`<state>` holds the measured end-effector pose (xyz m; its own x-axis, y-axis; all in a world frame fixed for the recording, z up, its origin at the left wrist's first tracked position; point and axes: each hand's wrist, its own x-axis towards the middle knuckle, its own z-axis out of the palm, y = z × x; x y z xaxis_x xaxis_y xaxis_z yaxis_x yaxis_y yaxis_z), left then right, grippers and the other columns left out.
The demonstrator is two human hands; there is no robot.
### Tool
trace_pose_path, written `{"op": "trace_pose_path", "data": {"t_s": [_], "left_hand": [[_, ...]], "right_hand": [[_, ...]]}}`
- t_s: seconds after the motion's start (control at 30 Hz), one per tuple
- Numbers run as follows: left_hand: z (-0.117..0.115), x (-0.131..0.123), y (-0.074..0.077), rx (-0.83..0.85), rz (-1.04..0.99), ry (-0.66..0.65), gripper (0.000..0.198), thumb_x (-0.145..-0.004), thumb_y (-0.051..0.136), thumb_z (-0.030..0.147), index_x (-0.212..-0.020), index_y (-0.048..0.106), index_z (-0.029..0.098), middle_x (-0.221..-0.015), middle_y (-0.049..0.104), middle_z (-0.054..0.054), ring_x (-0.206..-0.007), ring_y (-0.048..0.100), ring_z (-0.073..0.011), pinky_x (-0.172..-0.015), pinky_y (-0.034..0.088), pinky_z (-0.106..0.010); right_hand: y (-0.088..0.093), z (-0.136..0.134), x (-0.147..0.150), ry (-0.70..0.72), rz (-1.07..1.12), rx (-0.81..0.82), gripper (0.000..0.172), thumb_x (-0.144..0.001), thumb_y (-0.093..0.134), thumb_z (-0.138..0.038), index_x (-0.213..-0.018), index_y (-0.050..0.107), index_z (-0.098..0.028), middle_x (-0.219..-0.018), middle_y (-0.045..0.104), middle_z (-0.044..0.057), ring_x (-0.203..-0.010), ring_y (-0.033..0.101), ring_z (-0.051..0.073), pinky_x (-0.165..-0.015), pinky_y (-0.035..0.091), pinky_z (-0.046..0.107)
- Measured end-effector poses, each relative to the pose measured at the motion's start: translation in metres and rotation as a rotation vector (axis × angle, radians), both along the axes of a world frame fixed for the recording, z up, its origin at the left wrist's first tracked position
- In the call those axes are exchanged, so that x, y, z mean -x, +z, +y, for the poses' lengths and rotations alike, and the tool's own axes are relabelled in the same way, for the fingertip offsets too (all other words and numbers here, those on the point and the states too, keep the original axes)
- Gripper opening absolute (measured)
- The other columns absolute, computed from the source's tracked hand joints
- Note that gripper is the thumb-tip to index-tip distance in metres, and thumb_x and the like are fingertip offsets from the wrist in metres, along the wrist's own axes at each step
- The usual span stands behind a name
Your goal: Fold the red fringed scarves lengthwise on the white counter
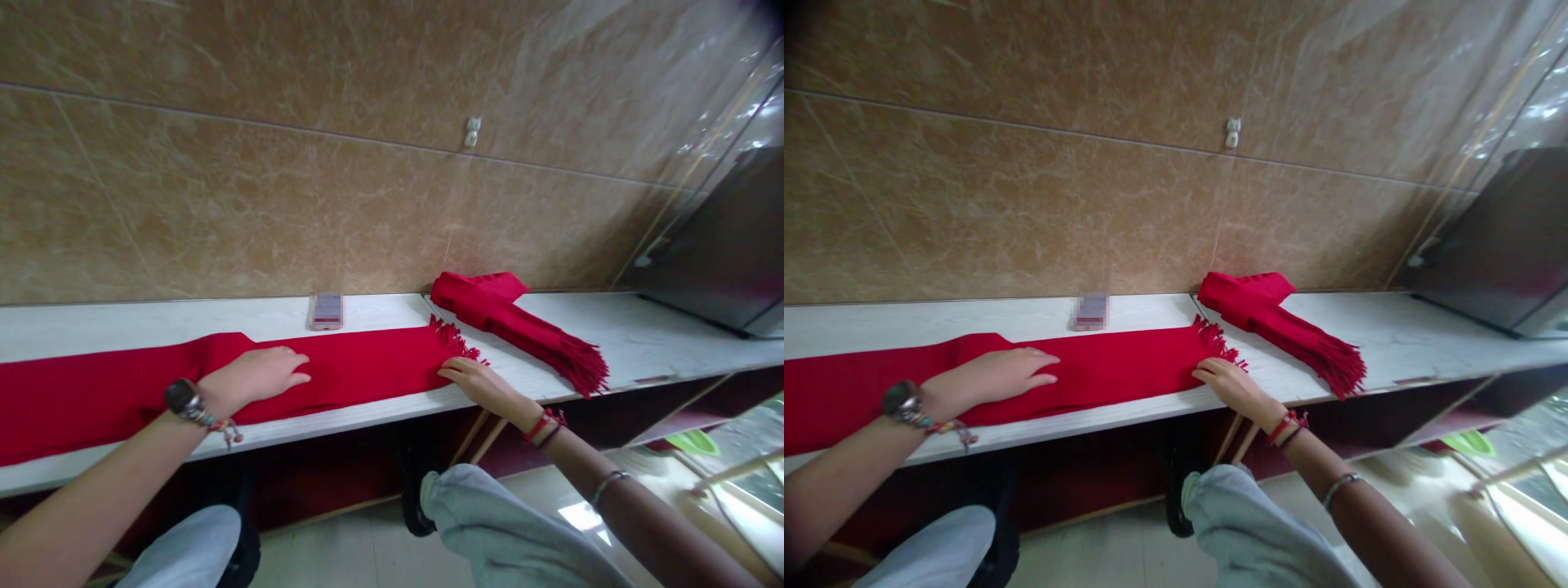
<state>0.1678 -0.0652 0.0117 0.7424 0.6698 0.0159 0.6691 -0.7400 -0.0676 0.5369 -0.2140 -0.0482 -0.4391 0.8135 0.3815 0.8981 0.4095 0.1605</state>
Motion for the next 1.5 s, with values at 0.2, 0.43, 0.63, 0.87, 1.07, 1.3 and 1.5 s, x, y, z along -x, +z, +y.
{"op": "trace_pose_path", "data": {"t_s": [0.2, 0.43, 0.63, 0.87, 1.07, 1.3, 1.5], "left_hand": [[-0.004, -0.083, -0.036, 0.11, -0.066, 0.057, 0.055, -0.089, 0.03, 0.05, -0.138, 0.03, 0.027, -0.147, 0.019, -0.011, -0.134, 0.013, -0.0354, -0.096, 0.021, -0.063], [0.009, -0.082, -0.056, 0.149, -0.091, 0.061, 0.056, -0.089, 0.025, 0.053, -0.14, 0.024, 0.031, -0.149, 0.014, -0.008, -0.134, 0.009, -0.0354, -0.097, 0.012, -0.066], [0.01, -0.086, -0.058, 0.131, -0.09, 0.088, 0.056, -0.088, 0.024, 0.055, -0.139, 0.025, 0.033, -0.149, 0.014, -0.004, -0.135, 0.009, -0.0343, -0.097, 0.012, -0.066], [0.008, -0.087, -0.057, 0.137, -0.092, 0.11, 0.056, -0.088, 0.023, 0.055, -0.14, 0.024, 0.033, -0.149, 0.014, -0.003, -0.135, 0.009, -0.0327, -0.099, 0.011, -0.064], [0.01, -0.082, -0.057, 0.12, -0.093, 0.156, 0.056, -0.088, 0.025, 0.055, -0.139, 0.025, 0.034, -0.149, 0.014, -0.002, -0.135, 0.01, -0.0332, -0.099, 0.011, -0.064], [0.01, -0.079, -0.056, 0.106, -0.082, 0.172, 0.056, -0.088, 0.025, 0.054, -0.14, 0.024, 0.032, -0.149, 0.015, -0.003, -0.135, 0.01, -0.0335, -0.099, 0.014, -0.063], [0.012, -0.08, -0.058, 0.115, -0.091, 0.171, 0.056, -0.088, 0.024, 0.054, -0.14, 0.024, 0.033, -0.149, 0.014, -0.002, -0.135, 0.009, -0.033, -0.099, 0.012, -0.064]], "right_hand": [[-0.001, -0.006, -0.023, 0.021, -0.068, 0.012, 0.038, -0.079, 0.042, 0.0, -0.109, 0.06, -0.012, -0.104, 0.066, 0.013, -0.095, 0.061, 0.02, -0.084, 0.05, 0.035], [-0.006, -0.013, -0.029, -0.103, -0.115, 0.007, 0.037, -0.078, 0.043, 0.001, -0.105, 0.061, -0.013, -0.1, 0.066, 0.012, -0.089, 0.061, 0.02, -0.08, 0.048, 0.034], [0.018, 0.006, -0.057, -0.301, -0.18, 0.16, 0.027, -0.073, 0.043, 0.001, -0.081, 0.065, -0.013, -0.083, 0.067, 0.011, -0.082, 0.061, 0.021, -0.078, 0.044, 0.033], [0.037, 0.068, -0.05, -0.18, 0.11, 0.094, 0.034, -0.075, 0.037, 0.001, -0.093, 0.062, -0.013, -0.094, 0.064, 0.009, -0.092, 0.057, 0.017, -0.084, 0.043, 0.029], [0.018, 0.118, -0.038, -0.305, -0.082, 0.243, 0.032, -0.091, 0.04, -0.022, -0.12, 0.05, -0.015, -0.118, 0.057, 0.011, -0.107, 0.053, 0.016, -0.09, 0.041, 0.026], [0.009, 0.095, -0.071, -0.558, -0.175, 0.225, 0.026, -0.089, 0.037, -0.013, -0.101, 0.059, -0.007, -0.094, 0.063, 0.019, -0.088, 0.062, 0.025, -0.072, 0.048, 0.034], [0.023, 0.069, -0.056, -0.423, -0.189, 0.198, 0.024, -0.084, 0.042, -0.008, -0.1, 0.059, -0.011, -0.104, 0.061, 0.017, -0.102, 0.055, 0.021, -0.09, 0.04, 0.033]]}}
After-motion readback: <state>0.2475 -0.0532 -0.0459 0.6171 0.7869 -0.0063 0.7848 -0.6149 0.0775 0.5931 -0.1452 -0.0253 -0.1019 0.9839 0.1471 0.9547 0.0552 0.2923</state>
